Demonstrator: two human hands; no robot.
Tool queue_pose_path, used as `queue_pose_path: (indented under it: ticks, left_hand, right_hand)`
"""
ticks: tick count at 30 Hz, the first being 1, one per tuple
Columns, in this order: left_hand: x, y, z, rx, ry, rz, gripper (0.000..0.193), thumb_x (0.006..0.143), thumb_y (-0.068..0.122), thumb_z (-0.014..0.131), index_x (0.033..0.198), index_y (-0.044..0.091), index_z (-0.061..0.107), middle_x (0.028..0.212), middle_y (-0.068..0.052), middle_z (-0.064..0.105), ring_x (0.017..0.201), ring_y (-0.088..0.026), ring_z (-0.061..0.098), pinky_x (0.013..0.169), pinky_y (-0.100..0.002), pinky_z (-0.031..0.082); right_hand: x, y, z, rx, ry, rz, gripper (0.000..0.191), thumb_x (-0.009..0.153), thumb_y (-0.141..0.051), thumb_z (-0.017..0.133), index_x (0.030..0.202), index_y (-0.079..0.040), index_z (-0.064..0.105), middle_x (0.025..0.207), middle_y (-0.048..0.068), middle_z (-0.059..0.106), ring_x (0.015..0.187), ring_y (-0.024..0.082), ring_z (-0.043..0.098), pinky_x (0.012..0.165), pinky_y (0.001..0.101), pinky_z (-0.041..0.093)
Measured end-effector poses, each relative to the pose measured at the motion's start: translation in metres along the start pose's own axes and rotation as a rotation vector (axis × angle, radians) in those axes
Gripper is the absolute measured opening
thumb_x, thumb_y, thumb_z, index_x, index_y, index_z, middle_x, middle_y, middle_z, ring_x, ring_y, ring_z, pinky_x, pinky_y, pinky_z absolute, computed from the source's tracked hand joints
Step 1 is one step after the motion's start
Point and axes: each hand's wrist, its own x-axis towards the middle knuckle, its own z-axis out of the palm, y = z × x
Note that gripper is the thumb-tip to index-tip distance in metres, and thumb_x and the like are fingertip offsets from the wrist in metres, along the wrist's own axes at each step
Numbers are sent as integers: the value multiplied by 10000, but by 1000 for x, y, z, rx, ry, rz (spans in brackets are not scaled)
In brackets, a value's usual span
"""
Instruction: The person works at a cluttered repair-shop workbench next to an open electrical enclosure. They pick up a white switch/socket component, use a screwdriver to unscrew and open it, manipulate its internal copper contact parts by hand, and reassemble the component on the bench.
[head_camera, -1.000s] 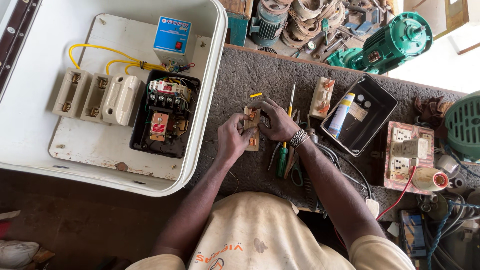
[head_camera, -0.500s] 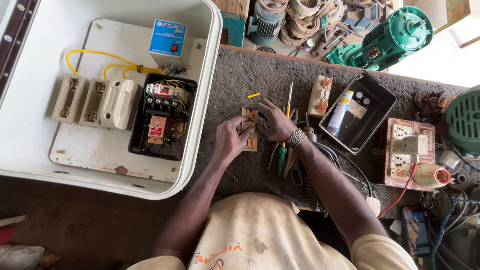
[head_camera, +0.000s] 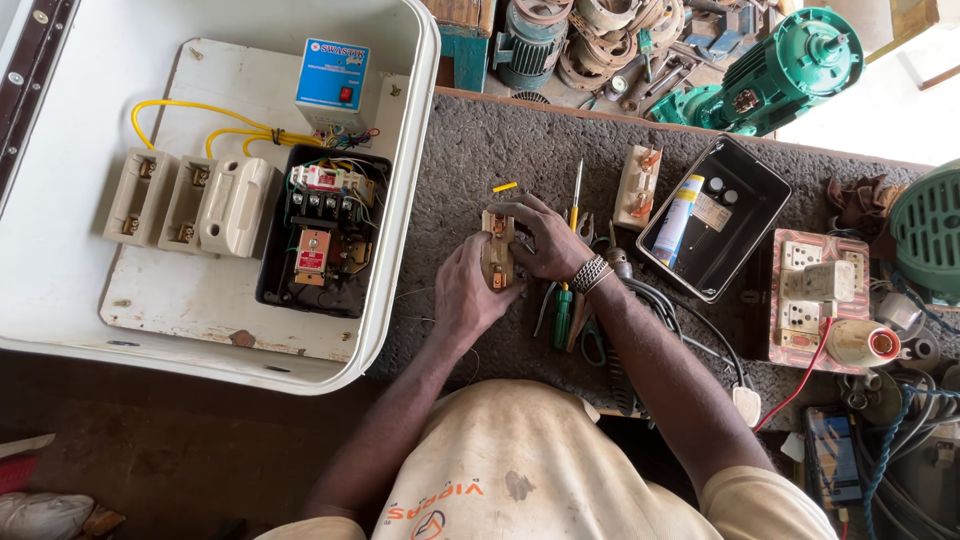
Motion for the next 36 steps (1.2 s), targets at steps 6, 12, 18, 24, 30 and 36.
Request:
queue_pose_path:
  ticks: [6,12,18,24,30,36]
  left_hand:
    - [-2,-13,4,44,-14,25,773,689,248,946,1324,66,543,1142,-127,685,1068,-275,678,1003,-521,495]
    - [0,-18,-1,61,-61,49,709,686,207,909,1298,66,578,1092,-115,687,1014,-262,668,949,-492,509]
    - [-1,-1,1,184,42,-32,529,772,300,903,1192,95,655,981,-110,656,901,-245,603,786,-477,487]
    - [10,-13,-4,196,-3,42,423,762,227,892,1162,183,764,932,-45,659,897,-215,581,826,-430,485]
    - [21,-12,-26,241,-142,12,436,744,206,882,1166,235,777,1014,-54,653,948,-238,568,886,-408,513]
    - [12,6,-12,275,107,69,436,698,324,931,1009,58,780,1124,-133,633,1017,-313,598,874,-489,491]
  right_hand:
    - [-3,-8,-6,-60,-10,63,599,806,-104,756,1378,-78,579,1314,157,603,1240,327,610,1078,440,519]
    - [-14,-17,-31,-201,109,106,473,829,-118,725,1298,-136,663,1013,116,730,983,279,722,1178,458,489]
    - [-52,-44,-34,-590,-264,650,521,876,-468,745,1262,-157,585,813,173,723,794,338,734,723,490,603]
    - [-78,-58,7,-546,-199,597,628,775,-391,782,1225,-73,479,900,238,677,794,428,715,673,533,588]
    - [-95,-60,0,-268,18,696,444,842,-256,696,1264,-147,609,797,169,741,702,339,706,656,486,556]
    - [-121,-56,-21,726,434,605,223,947,-117,577,1122,-35,689,826,59,721,630,116,675,551,285,597]
